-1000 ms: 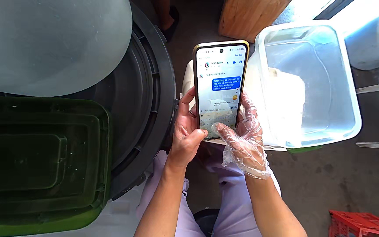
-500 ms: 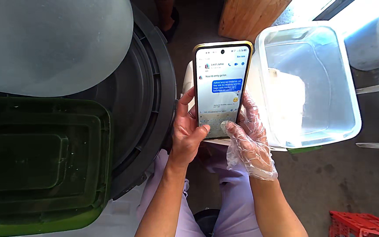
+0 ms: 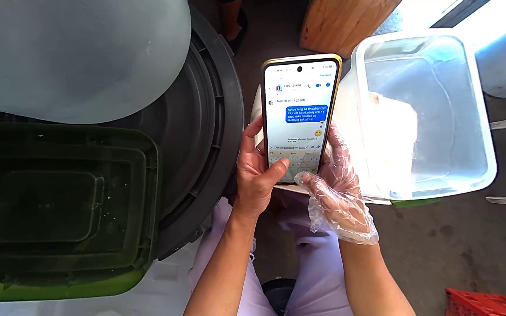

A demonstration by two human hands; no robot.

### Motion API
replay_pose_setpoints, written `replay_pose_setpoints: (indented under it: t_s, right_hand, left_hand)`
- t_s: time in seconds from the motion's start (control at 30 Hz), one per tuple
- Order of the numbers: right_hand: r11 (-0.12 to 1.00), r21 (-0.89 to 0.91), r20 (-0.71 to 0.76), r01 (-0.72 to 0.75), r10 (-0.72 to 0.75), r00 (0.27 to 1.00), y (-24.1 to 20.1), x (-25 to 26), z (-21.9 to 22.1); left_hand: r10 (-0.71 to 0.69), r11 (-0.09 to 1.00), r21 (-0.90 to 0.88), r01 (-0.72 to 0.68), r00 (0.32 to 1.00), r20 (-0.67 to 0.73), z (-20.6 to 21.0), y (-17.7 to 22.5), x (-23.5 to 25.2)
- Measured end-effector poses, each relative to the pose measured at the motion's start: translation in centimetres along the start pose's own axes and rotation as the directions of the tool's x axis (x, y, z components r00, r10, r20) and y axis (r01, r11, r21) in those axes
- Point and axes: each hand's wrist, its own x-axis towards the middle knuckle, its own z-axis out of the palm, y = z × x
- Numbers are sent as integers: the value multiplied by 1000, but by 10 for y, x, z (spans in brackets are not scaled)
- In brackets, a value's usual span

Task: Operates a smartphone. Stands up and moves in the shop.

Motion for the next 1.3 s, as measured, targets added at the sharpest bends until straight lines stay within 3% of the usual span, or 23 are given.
replay_pose_setpoints:
  t_s: [0.2,0.53,0.8,1.17,1.3]
  right_hand:
    - [999,36,54,-20,18,998,-2,0,-5]
    - [994,-102,-76,-38,30,997,-3,2,-2]
    - [997,-71,-21,-28,27,999,-2,0,-7]
    - [948,-317,-186,-13,-48,981,8,0,13]
    - [975,-220,-148,-36,3,989,4,1,10]
  left_hand:
    - [13,1000,-6,-13,1000,10,0,-1,0]
    - [-13,1000,-25,17,983,181,-6,3,3]
    - [-48,967,-235,101,974,220,-9,3,3]
    - [-27,977,-200,73,974,226,-8,0,2]
    - [-28,976,-206,73,976,214,-8,0,3]
